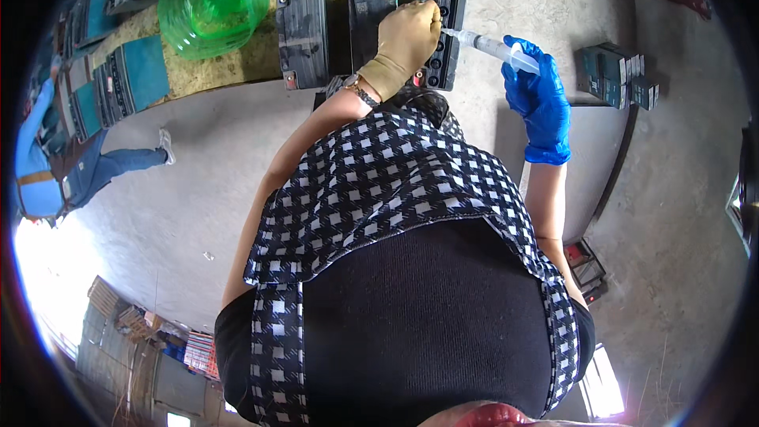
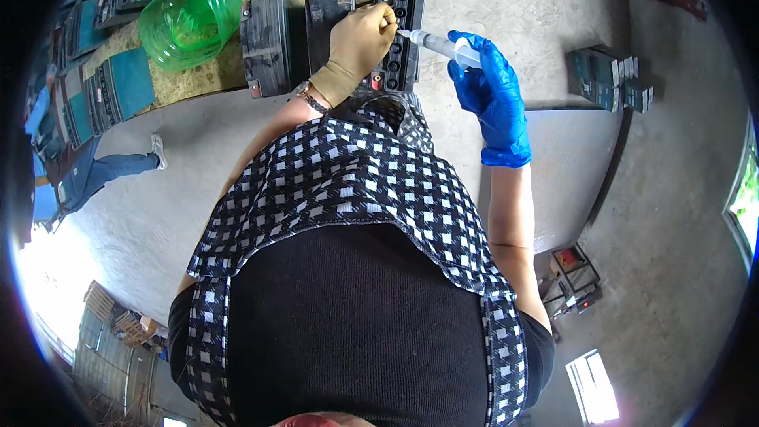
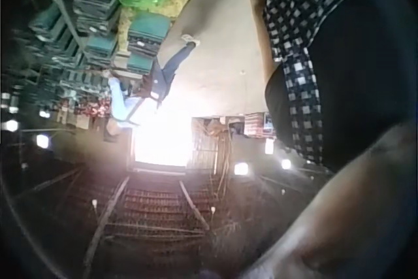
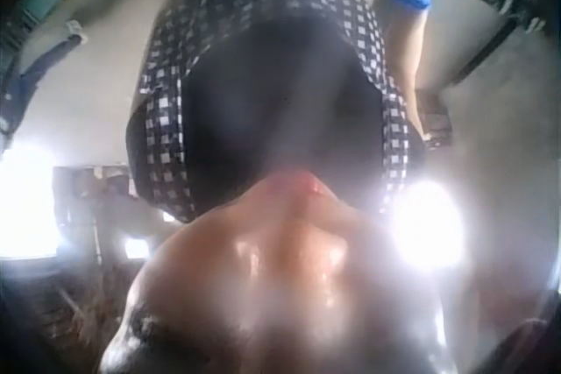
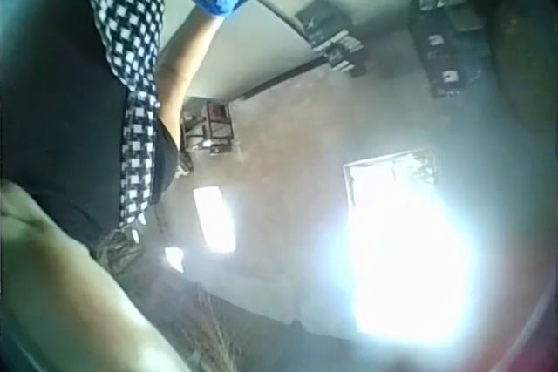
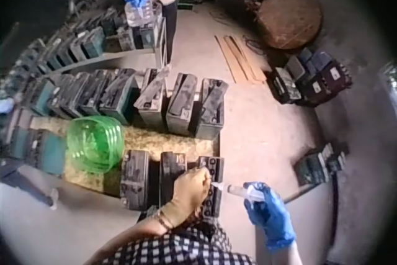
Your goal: Filling lead-acid or similar battery components with liquid using a syringe at an assembly workbench.
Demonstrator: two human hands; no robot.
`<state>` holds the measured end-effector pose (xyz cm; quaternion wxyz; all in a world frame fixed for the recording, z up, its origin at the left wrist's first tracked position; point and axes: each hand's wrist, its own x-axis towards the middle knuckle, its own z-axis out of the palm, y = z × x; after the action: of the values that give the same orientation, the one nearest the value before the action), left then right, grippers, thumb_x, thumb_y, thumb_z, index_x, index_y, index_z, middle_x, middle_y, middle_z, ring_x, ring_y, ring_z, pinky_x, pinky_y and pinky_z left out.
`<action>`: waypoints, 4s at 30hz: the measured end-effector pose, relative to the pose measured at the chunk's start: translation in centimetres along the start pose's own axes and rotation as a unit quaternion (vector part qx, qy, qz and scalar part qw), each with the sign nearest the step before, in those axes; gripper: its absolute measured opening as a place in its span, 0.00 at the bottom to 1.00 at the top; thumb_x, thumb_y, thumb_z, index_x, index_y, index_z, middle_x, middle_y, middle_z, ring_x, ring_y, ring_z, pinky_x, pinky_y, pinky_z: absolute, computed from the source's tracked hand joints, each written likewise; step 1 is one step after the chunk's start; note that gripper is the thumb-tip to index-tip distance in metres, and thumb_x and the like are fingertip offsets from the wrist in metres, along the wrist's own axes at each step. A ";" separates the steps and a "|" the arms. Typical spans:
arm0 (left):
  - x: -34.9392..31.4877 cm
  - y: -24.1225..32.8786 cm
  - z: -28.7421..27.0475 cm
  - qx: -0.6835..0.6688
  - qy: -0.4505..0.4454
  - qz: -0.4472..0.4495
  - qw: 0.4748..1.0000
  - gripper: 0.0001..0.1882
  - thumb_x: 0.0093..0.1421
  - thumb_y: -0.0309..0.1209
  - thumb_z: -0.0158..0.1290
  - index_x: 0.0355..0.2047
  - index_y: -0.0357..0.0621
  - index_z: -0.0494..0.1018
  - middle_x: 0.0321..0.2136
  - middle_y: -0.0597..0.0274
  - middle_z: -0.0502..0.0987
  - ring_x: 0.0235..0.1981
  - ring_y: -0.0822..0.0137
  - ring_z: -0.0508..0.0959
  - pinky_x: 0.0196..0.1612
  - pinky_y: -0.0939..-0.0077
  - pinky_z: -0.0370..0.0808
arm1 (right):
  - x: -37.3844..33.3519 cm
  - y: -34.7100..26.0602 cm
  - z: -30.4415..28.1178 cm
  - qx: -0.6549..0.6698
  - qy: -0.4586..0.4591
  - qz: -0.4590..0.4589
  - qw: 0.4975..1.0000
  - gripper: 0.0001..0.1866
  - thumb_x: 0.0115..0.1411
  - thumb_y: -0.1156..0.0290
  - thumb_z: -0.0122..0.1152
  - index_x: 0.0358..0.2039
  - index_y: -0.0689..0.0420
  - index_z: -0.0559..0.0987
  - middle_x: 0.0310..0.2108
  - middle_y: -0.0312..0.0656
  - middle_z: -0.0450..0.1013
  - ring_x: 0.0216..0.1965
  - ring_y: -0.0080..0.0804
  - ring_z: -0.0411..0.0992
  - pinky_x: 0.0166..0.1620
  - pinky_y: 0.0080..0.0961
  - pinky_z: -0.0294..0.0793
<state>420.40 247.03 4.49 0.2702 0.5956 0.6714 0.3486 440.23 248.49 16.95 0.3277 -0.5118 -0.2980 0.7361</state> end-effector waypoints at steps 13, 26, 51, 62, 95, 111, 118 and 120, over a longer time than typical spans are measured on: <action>2.5 -0.7 -0.2 0.192 -0.025 0.123 0.973 0.20 0.56 0.24 0.48 0.49 0.46 0.77 0.33 0.55 0.76 0.34 0.53 0.78 0.39 0.63 0.76 | 0.5 0.7 0.3 -0.083 -0.016 -0.001 0.996 0.24 0.65 0.54 0.54 0.52 0.61 0.75 0.23 0.31 0.66 0.16 0.14 0.54 0.20 0.13 0.50; -1.5 -0.6 -1.9 0.102 -0.070 0.127 0.984 0.20 0.53 0.19 0.50 0.46 0.46 0.79 0.34 0.57 0.76 0.36 0.55 0.76 0.41 0.65 0.74 | 0.2 1.6 1.2 -0.115 0.017 -0.009 0.993 0.19 0.64 0.59 0.57 0.47 0.60 0.77 0.20 0.27 0.63 0.16 0.11 0.53 0.20 0.12 0.48; -2.6 3.0 -7.9 -0.269 -0.025 0.012 0.963 0.20 0.66 0.31 0.48 0.56 0.34 0.69 0.46 0.50 0.76 0.46 0.61 0.76 0.49 0.71 0.74 | 2.0 -3.7 12.4 -0.140 0.007 -0.154 0.978 0.18 0.68 0.58 0.50 0.49 0.57 0.77 0.21 0.32 0.69 0.17 0.14 0.61 0.19 0.12 0.53; -3.3 -11.8 -15.3 -0.848 0.140 -0.322 0.397 0.25 0.72 0.44 0.31 0.58 0.43 0.65 0.56 0.52 0.71 0.61 0.58 0.65 0.67 0.59 0.54 | 11.1 12.0 25.0 -0.580 -0.231 -0.374 0.686 0.12 0.61 0.61 0.55 0.42 0.50 0.77 0.28 0.49 0.77 0.28 0.50 0.76 0.31 0.45 0.75; 2.5 -22.5 -1.0 -0.862 0.239 -0.363 0.259 0.09 0.68 0.33 0.40 0.34 0.45 0.68 0.26 0.63 0.72 0.21 0.68 0.72 0.37 0.61 0.75 | 6.7 6.5 22.0 -0.535 -0.165 -0.211 0.801 0.14 0.58 0.67 0.64 0.45 0.46 0.76 0.12 0.35 0.64 0.15 0.20 0.61 0.21 0.25 0.62; -3.0 -12.6 -15.1 -0.940 -0.024 -0.145 0.308 0.27 0.70 0.48 0.40 0.56 0.38 0.65 0.54 0.46 0.71 0.56 0.51 0.71 0.61 0.54 0.65 | 11.0 3.8 22.3 -0.141 -0.542 0.125 0.819 0.40 0.66 0.41 0.44 0.68 0.57 0.53 0.60 0.48 0.65 0.48 0.38 0.75 0.44 0.27 0.77; -3.7 -12.2 -16.9 -0.948 0.055 -0.257 0.177 0.33 0.67 0.53 0.44 0.57 0.35 0.63 0.53 0.49 0.71 0.53 0.55 0.72 0.60 0.61 0.66 | 14.1 2.5 22.7 0.111 -0.436 0.332 0.829 0.53 0.56 0.22 0.31 0.51 0.65 0.73 0.36 0.51 0.77 0.29 0.40 0.76 0.29 0.27 0.77; -4.0 -9.9 -16.8 -0.717 0.180 -0.292 0.606 0.32 0.66 0.52 0.47 0.56 0.35 0.64 0.52 0.51 0.71 0.50 0.59 0.73 0.57 0.64 0.69 | 13.8 1.2 20.7 0.161 -0.472 0.273 0.823 0.51 0.58 0.24 0.30 0.57 0.62 0.68 0.36 0.47 0.74 0.25 0.37 0.73 0.24 0.26 0.71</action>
<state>401.91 240.15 6.73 0.5718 -0.0915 0.3796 0.7215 416.76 256.49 14.45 0.0106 -0.1023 -0.1419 0.9845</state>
